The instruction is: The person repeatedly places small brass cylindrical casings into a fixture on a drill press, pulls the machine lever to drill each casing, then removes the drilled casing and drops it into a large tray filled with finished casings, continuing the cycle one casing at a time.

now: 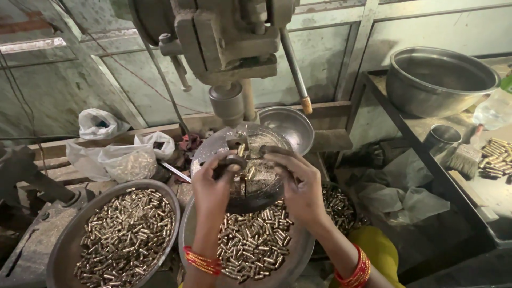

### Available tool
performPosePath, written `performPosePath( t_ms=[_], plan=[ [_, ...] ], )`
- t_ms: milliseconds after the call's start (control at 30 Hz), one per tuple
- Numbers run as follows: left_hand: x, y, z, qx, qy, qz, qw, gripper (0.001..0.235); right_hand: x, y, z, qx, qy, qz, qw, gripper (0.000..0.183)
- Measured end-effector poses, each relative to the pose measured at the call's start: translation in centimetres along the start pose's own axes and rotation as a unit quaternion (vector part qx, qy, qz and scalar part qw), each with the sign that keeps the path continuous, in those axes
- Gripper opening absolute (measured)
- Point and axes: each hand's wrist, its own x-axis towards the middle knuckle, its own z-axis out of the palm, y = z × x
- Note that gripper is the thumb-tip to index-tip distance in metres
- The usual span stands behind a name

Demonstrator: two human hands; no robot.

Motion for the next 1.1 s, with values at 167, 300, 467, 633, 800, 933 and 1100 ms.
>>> performPosePath(
  t_ms=[167,300,467,633,800,933,1100],
  plan=[
    [0.2,-0.2,-0.6,0.152,0.093,0.350,0.920,0.033,-0.5,1.5,-0.8,0.001,-0.009,-0.072,0.997,0.054],
    [0.0,0.9,0.2,0.204,0.106,0.357,0.906,0.033,0.2,1.7,-1.8,-0.019,0.001,-0.040,0.999,0.059],
    [1.3,0.6,0.1,0.194,0.113,0.352,0.909,0.036,3.1,2.0,-3.2,-0.161,0.138,-0.141,0.967,0.019],
    [4.6,0.8,-2.1,0.202,-0.017,0.392,0.897,0.082,10.7,-2.3,-3.2,-0.215,0.148,-0.313,0.913,0.056],
    [5.4,0.0,-1.9,0.160,-0.095,0.301,0.935,0.091,19.8,4.8,-2.0,-0.093,0.024,-0.230,0.968,0.060],
    [5.6,0.3,-1.6,0.057,-0.135,0.235,0.961,0.083,23.0,6.3,-0.9,-0.300,0.199,-0.247,0.900,0.040],
    [5.1,0.7,-1.6,0.069,-0.125,0.295,0.945,0.080,28.9,14.0,-1.8,-0.110,0.178,-0.171,0.963,0.030]
  ],
)
